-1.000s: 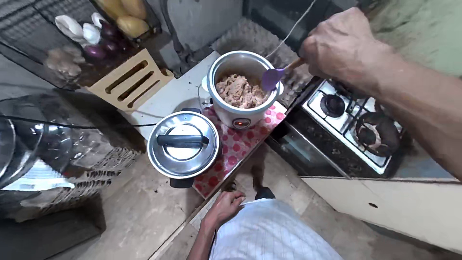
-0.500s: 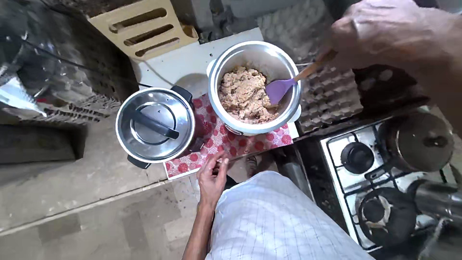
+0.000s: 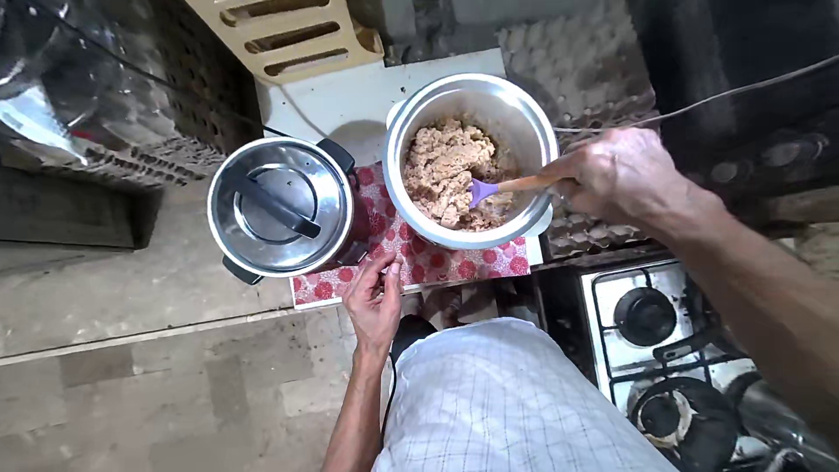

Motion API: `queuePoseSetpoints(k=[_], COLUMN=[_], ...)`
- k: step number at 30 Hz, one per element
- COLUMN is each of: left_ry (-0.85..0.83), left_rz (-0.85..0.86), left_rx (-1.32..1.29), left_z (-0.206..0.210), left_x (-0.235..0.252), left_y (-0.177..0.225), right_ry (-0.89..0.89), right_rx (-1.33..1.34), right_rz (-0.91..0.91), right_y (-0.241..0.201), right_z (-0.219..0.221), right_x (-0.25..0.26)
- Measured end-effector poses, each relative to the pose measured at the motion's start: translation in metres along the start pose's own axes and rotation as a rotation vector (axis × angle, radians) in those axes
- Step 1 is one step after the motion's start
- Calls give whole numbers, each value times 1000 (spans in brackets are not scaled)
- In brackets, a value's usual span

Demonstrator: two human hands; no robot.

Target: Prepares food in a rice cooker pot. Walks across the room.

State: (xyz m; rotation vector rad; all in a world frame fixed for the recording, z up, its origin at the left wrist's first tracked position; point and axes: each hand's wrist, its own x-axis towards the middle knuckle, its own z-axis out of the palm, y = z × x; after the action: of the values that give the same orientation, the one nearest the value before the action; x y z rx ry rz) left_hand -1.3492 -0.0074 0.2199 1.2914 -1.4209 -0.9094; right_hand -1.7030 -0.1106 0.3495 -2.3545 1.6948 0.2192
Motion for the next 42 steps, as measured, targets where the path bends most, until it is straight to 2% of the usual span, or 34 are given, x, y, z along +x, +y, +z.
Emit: queuePoseSetpoints(k=[6,13,20,34,39,42], left_ry=[-64,-138,-144,-187,-211,-225], left_rz=[-10,14,21,30,40,44], left_rx=[-23,-47,-60,-68,-61,-60], left_z=[-6,-11,-16,-20,-20,-21], left_x=[-5,-7,-11,-9,-7,-6], left_y=[-4,-3,-3,-5,-7,-7], right_ry=[19,-20,-39,-154,-209,-219], right_rx=[65,310,373,817,845,878], right_rz=[65,98,175,397,483,459], right_y=[-12,1,9,14,20,18], right_z=[10,13,16,-1,-8,-13], right_x=[-5,-11,-18,-25,-24,-30])
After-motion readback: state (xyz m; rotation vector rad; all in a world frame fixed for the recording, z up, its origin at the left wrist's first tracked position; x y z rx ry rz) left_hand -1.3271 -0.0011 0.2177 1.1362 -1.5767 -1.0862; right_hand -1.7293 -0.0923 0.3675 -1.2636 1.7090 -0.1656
